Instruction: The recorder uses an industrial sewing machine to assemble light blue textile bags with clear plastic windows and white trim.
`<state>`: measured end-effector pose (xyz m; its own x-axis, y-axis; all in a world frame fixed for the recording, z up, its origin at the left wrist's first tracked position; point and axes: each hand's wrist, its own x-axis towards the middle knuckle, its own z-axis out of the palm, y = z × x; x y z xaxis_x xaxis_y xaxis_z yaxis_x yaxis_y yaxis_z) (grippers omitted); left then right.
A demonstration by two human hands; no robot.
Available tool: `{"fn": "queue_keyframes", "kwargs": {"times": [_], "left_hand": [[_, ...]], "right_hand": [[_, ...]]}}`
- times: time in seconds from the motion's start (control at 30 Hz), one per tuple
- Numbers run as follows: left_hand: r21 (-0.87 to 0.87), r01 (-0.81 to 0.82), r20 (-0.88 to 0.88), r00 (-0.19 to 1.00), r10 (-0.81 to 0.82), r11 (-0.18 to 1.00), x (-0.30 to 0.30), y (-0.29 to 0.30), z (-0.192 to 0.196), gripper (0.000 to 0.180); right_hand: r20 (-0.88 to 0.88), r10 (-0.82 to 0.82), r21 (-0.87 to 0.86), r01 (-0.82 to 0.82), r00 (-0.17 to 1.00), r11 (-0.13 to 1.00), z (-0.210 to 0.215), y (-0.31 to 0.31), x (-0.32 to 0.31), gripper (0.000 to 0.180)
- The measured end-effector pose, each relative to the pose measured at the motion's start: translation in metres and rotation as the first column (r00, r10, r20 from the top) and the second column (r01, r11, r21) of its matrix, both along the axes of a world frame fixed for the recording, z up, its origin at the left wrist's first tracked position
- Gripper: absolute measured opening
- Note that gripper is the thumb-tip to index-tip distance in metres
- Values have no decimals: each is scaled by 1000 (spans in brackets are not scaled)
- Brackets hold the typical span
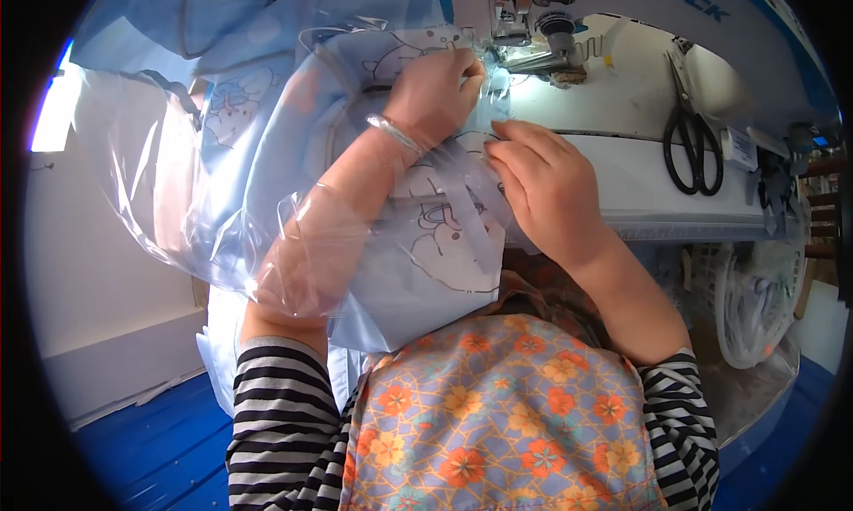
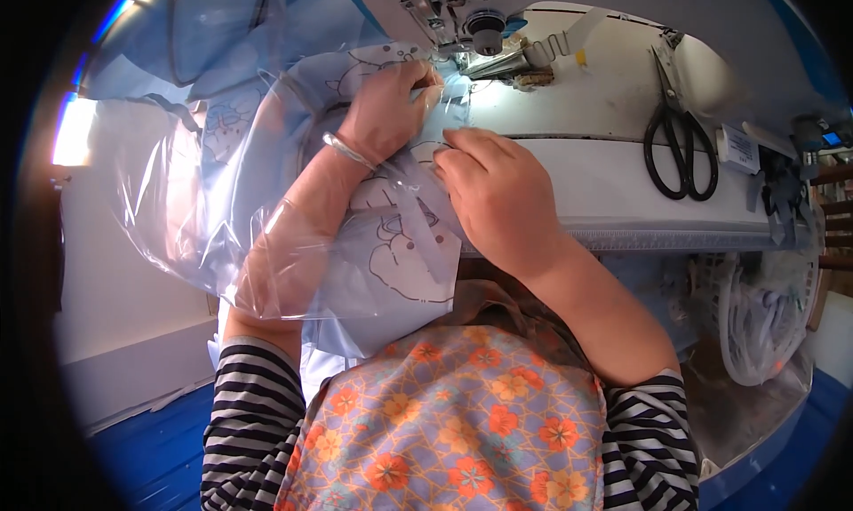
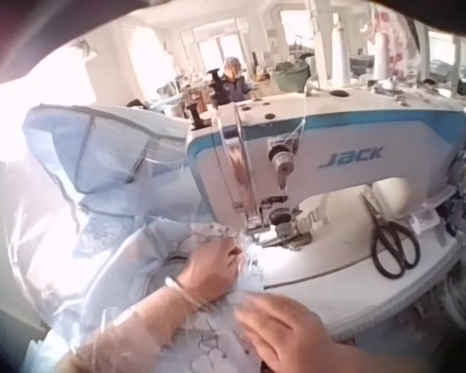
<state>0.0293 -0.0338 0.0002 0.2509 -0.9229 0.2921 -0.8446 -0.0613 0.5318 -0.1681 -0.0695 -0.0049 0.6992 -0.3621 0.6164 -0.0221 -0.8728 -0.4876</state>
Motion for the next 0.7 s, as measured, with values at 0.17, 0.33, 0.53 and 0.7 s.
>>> {"fn": "queue_keyframes", "kwargs": {"times": [0.17, 0.33, 0.53, 0.7], "left_hand": [[38, 27, 6, 1000, -27, 999, 1, 0, 7, 17], [95, -1, -41, 999, 5, 995, 3, -1, 1, 18], [-1, 2, -181, 983, -2, 1000, 17, 15, 21, 21], [-379, -234, 321, 874, 364, 895, 9, 100, 29, 32]], "right_hand": [[-72, 62, 21, -61, 995, 998, 4, -9, 8, 19], [-98, -28, -125, 16, 995, 992, 2, -31, 31, 17], [-182, -31, -259, -17, 983, 966, -8, -30, 30, 22], [-239, -34, -264, -32, 970, 964, -9, -30, 31, 20]]}}
